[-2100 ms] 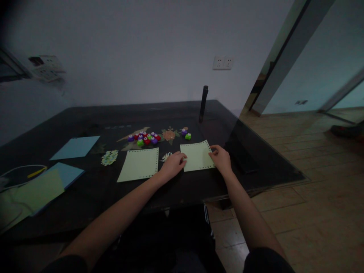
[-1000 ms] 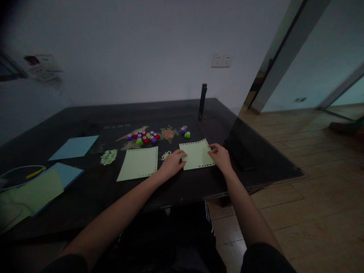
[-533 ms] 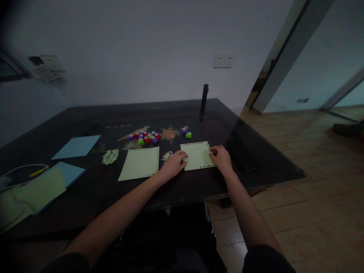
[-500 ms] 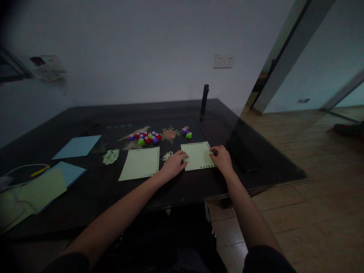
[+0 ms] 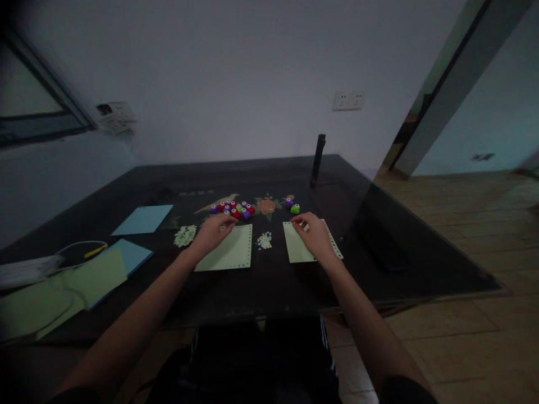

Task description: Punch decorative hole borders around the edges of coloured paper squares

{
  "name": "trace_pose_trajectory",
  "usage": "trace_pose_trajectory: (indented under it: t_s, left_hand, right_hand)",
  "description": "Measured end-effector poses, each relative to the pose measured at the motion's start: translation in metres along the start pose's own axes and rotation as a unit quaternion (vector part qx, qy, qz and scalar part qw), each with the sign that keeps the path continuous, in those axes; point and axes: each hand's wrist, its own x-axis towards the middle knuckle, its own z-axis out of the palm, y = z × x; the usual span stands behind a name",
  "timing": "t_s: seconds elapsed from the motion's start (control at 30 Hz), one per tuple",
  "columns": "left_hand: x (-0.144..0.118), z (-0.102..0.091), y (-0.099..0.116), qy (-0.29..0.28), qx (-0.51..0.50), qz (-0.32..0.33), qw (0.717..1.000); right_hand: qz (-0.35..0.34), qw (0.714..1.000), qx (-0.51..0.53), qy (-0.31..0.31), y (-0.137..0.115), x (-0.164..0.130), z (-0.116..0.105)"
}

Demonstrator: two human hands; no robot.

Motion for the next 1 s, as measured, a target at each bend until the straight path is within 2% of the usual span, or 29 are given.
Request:
trace_pose_trajectory:
  t_s: [0.07,0.13,0.23,0.37,0.47,0.63,1.0]
  left_hand:
    - [-0.008,-0.005,-0.029,0.035,0.018,-0.027,0.999]
    - [-0.014,-0.007,-0.046,0.040,0.024,-0.035,0.998]
    - [-0.018,-0.008,-0.053,0.011,0.040,-0.026,0.999]
    - [-0.019,-0.005,-0.051,-0.042,0.079,-0.043,0.995]
    - [-0.020,-0.001,-0.053,-0.074,0.100,-0.064,0.990]
    - [-0.023,0.002,-0.055,-0.098,0.109,-0.106,0.983]
    - [-0.024,-0.004,-0.049,-0.098,0.122,-0.097,0.983]
  right_hand:
    - [-0.028,0.999,0.017,-0.039,-0.022,0.012,0.022]
    - [-0.054,0.994,0.008,-0.098,-0.039,0.024,0.048]
    - [-0.064,0.979,-0.056,-0.187,-0.051,0.039,0.086]
    - [-0.082,0.958,-0.165,-0.219,-0.050,0.045,0.118]
    - [-0.088,0.946,-0.208,-0.233,-0.046,0.041,0.127]
    - [-0.103,0.942,-0.219,-0.232,-0.044,0.035,0.129]
    - [-0.112,0.946,-0.219,-0.213,-0.048,0.031,0.128]
